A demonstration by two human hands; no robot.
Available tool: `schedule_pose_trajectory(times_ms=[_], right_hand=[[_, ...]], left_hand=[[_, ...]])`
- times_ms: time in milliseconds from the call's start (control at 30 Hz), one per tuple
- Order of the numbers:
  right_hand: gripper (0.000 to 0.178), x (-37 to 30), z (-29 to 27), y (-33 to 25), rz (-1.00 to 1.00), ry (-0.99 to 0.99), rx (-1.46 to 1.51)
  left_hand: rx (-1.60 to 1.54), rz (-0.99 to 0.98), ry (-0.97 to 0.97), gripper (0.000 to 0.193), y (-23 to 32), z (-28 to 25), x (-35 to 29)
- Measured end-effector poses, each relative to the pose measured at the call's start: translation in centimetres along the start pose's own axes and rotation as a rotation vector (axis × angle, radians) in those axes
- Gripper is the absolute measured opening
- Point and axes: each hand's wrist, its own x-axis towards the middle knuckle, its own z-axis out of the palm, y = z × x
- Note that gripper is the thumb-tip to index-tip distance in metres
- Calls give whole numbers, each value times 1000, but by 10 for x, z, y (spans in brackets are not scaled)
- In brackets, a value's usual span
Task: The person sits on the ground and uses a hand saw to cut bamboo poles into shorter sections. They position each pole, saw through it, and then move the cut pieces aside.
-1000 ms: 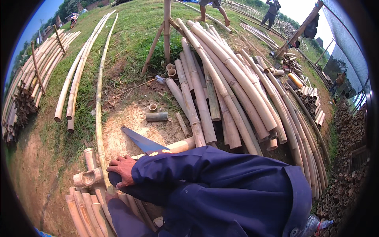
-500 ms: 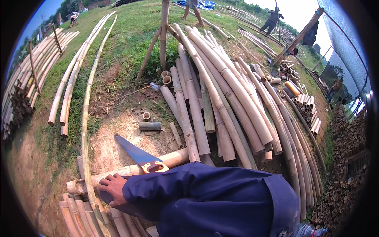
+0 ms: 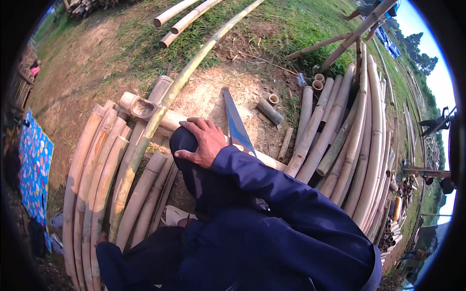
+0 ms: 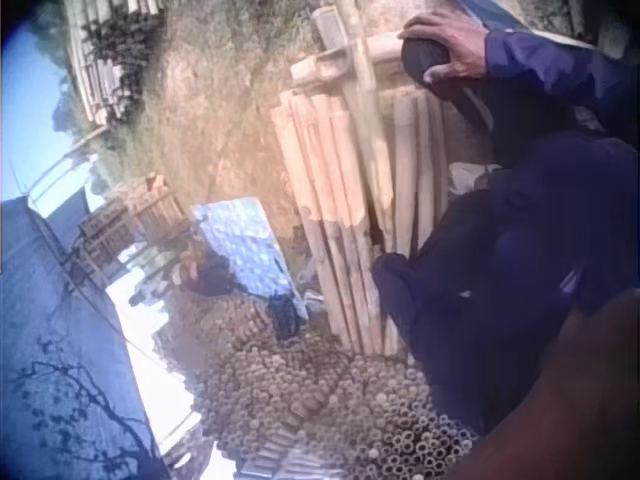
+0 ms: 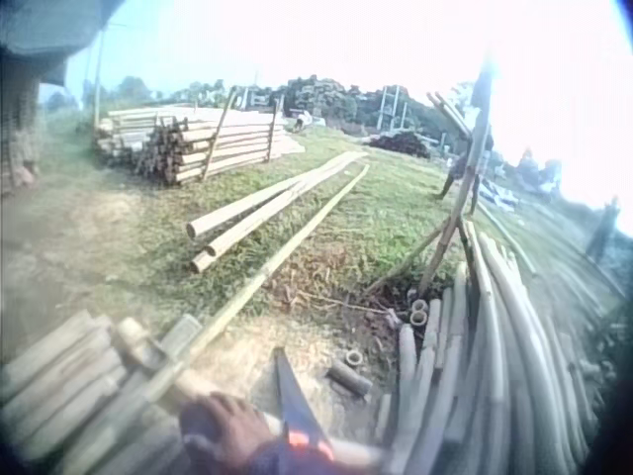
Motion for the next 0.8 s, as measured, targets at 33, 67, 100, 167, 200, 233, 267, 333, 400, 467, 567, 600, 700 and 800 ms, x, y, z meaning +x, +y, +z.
schedule_pose_trajectory(times_ms=[33, 67, 100, 167, 200, 233, 267, 333, 400, 467, 567, 600, 700, 800], right_hand=[[85, 3, 2, -3, -8, -22, 4], [85, 3, 4, -7, 5, -28, -34], [84, 1, 1, -9, -13, 6, -84], [82, 5, 12, -19, -44, -40, -6], [82, 3, 13, -20, -61, -42, -6], [82, 4, 14, -20, -76, -29, -6], [81, 3, 14, -16, -98, 4, -43], [83, 3, 17, -18, -114, -17, -24], [83, 1, 13, -15, -125, -11, -6], [83, -2, 7, -3, -125, 29, 28], [81, 1, 1, 18, -92, 60, 44], [81, 2, 0, 20, -88, 44, 52], [81, 7, 8, 10, -144, 1, 74], [80, 7, 9, 8, -155, -25, 102]], left_hand=[[18, -31, -29, 90, -10, 0, -8], [25, -40, -35, 91, -13, -1, -15], [21, -2, -4, 92, 1, -13, -7], [-81, 48, 161, 91, 6, -17, -25], [-225, 155, 336, 89, 19, -17, -27], [-277, 284, 463, 86, 40, -24, -26], [-336, 343, 488, 83, 87, -48, -38], [-437, 463, 555, 78, 145, -60, -42], [-461, 454, 488, 83, 205, -71, -43], [-426, 467, 466, 90, 256, -87, -57], [-323, 423, 390, 92, 301, -101, -67], [-248, 430, 433, 85, 306, -97, -63], [-323, 330, 373, 74, 299, -80, -40], [-365, 460, 378, 66, 302, -73, -26]])
